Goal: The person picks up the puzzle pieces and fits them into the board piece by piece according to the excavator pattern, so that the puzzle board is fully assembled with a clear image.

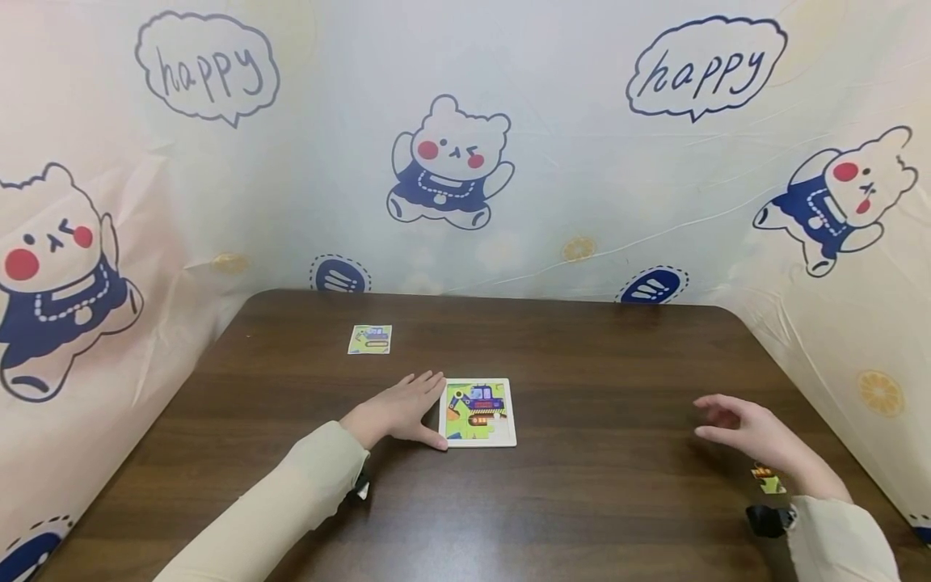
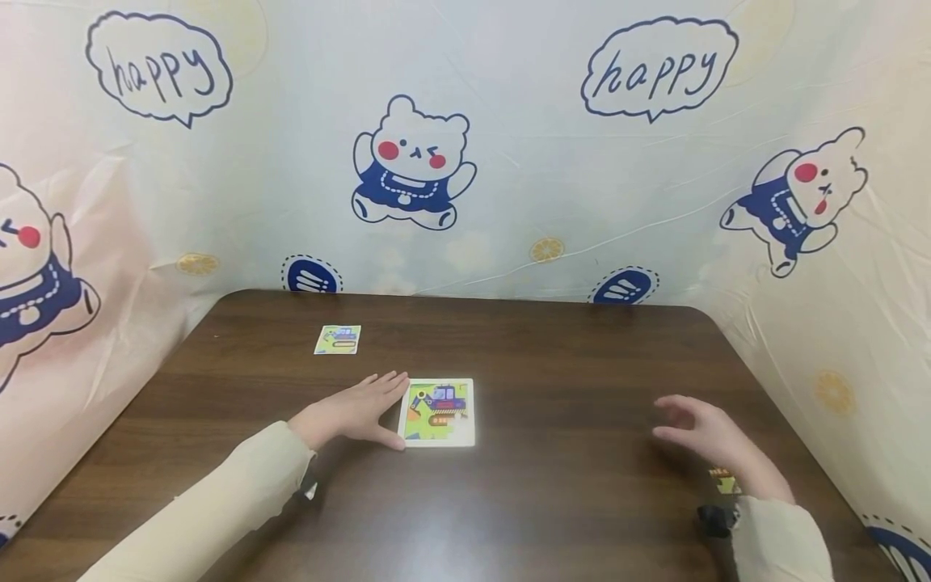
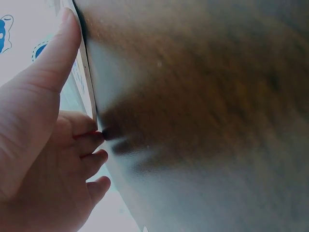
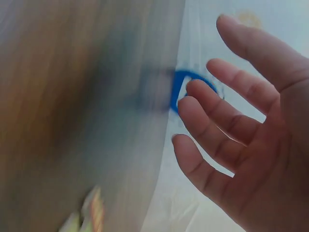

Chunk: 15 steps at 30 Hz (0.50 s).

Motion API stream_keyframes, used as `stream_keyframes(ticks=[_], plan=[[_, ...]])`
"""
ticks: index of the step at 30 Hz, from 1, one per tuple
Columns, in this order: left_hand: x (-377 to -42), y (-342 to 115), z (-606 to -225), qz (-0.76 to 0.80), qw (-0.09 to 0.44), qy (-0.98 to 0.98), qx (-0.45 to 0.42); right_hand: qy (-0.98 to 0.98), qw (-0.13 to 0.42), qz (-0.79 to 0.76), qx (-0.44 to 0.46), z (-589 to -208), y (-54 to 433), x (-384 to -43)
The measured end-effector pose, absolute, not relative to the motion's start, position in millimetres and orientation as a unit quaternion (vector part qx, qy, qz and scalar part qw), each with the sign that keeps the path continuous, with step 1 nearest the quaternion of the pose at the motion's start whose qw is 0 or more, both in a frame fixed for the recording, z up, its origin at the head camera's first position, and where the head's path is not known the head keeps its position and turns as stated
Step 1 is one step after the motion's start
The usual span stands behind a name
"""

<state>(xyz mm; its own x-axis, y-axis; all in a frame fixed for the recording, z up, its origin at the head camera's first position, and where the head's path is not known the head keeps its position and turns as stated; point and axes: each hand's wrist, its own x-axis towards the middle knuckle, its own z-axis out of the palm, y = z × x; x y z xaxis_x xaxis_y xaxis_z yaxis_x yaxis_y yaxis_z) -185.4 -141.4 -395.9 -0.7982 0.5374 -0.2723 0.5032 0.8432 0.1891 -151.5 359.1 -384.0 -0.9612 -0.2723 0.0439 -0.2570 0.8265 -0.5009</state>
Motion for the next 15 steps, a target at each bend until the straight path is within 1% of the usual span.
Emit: stream_keyframes(ticks=[10, 12, 15], plan=[[-188, -141, -399, 0.053, 0.160, 0.947, 0.274, 0.958, 0.088, -0.260, -0.087, -391, 407, -123], [-188, -141, -399, 0.055, 0.159, 0.947, 0.274, 0.954, 0.104, -0.265, -0.092, -394, 415, -119], [-188, -142, -399, 0.056, 0.158, 0.946, 0.276, 0.951, 0.114, -0.261, -0.117, -398, 427, -116]])
